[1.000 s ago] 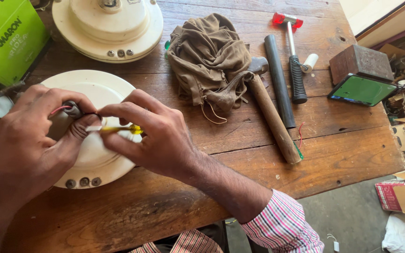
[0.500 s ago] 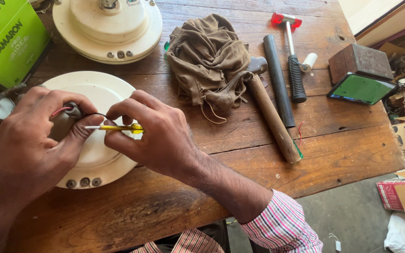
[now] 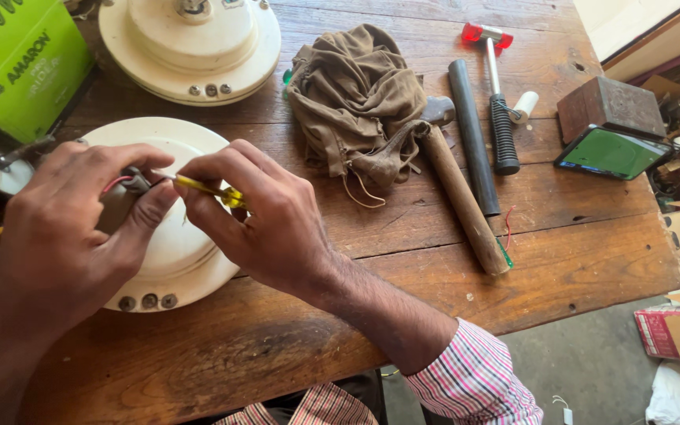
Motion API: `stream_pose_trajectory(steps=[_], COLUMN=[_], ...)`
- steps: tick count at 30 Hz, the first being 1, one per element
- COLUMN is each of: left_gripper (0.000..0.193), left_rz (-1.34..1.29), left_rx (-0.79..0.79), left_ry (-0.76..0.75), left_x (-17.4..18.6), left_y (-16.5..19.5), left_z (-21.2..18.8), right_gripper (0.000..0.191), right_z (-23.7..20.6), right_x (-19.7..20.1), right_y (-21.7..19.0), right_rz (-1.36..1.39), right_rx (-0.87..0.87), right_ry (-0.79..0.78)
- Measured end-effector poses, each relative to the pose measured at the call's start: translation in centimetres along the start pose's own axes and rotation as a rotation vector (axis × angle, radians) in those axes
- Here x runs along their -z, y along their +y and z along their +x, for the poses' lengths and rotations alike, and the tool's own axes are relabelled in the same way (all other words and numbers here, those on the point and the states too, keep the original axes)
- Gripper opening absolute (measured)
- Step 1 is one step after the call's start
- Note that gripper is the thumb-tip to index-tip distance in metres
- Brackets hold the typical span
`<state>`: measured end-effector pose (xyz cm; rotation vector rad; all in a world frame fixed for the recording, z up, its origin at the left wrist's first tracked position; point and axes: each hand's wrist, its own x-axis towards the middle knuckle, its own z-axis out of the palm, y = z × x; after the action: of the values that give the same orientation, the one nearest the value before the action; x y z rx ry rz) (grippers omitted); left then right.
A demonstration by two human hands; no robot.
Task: The person works on a ceiling fan motor at a wooden workbench, using a screwdriver to loosen and remove screws from the fan's central hub and wiring, handling small nuts and wires by hand. They then flip the fan housing over, unscrew its side fasteners, and lift off the cover to expose the internal rotor and windings.
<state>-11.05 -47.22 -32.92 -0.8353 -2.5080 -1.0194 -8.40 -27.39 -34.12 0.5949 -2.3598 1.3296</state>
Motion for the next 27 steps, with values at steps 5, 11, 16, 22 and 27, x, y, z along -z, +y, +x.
stream_pose_trajectory(steps=[5,11,16,22,27], left_gripper=[0.030,0.024,0.029,0.040,0.044], left_rz=[0.029,-0.020,-0.023,-0.338,-0.477], left_rx=[-0.176,-0.121,-0.068,0.106,0.225], left_ry=[0.043,-0.015,0.001,0.032,0.045], left_x=[-4.6,-11.4,-16.7,-20.5,-23.3], left_y=[2.3,5.2,8.0,13.0,15.8], left_z=[2.3,5.9,8.0,12.0,13.3], right_gripper=[0.018,0.019,0.019,0.020,0.020], right_z=[-0.2,-0.8,-1.5,-1.5,-2.5], right_x=[3.5,10.5,16.4,25.6,28.5], right_y=[2.8,7.9,12.1,14.7,17.4], right_rz=[-0.031,-0.049,0.004,0.171,-0.107], right_rx=[0.108,0.130,0.179,0.115,-0.063], right_ry=[-0.009,-0.001,-0.031,0.103,-0.015])
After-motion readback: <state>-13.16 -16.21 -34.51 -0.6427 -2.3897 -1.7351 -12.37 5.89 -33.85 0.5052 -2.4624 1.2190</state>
